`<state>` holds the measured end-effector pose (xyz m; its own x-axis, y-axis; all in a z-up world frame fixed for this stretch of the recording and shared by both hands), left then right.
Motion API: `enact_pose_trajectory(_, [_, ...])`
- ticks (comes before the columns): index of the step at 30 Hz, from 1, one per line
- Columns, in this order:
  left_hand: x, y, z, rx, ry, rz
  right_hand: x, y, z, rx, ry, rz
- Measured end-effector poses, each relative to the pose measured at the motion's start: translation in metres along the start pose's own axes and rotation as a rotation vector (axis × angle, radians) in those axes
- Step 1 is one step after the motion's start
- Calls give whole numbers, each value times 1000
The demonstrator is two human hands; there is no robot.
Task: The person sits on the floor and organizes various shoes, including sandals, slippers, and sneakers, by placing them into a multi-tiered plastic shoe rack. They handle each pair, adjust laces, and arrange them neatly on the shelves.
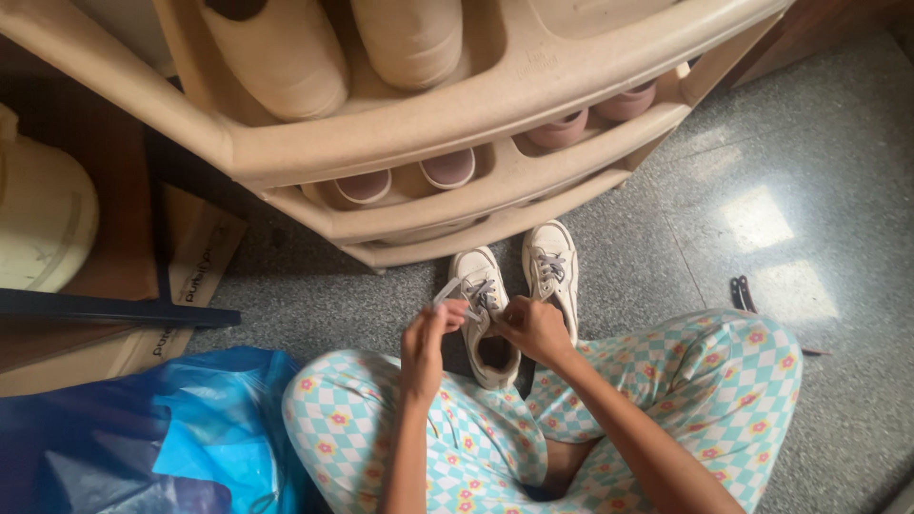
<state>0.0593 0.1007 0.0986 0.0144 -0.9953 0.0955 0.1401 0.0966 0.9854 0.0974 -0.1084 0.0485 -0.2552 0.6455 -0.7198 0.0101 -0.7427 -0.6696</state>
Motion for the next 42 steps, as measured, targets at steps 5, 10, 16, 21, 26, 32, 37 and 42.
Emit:
enact_pose_trajectory(5, [-5,59,13,-389,-39,-805,-9,26,-13,72,-140,-570])
enact_pose_trajectory(10, [9,50,1,331,718,-957,-31,25,-13,458,-139,-1159])
enact_pose_trajectory(16, [26,-49,-27,295,-49,-1108,-34,30,-4,377,-262,-1067])
enact_pose_trajectory(21, [16,-74,-20,-2,-156,-1190,-41,23,2,269,-181,-951])
enact_pose_trajectory(26, [13,-53,-28,-135,29,-538,-29,15,-2,79,-59,-994])
enact_pose_trajectory(32, [33,-87,-45,-294,29,214,9,2,-6,-121,-119,-1088])
enact_pose_trajectory(37, [38,-100,-50,-308,70,161,8,-6,0,-443,117,-508])
enact_pose_trajectory(42, [34,-115,-56,-431,220,338,10,-7,0,-196,108,-528])
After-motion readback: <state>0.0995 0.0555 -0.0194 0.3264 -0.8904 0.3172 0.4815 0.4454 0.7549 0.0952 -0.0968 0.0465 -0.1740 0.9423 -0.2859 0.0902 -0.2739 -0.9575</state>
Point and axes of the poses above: each hand's wrist, its own z-axis away from the middle knuckle, its own x-axis out of the palm, y = z × x, the point moved 1 cm from there along -z, towards the middle knuckle, and after that the axes turned 6 degrees about -x, right-handed, at the moved point
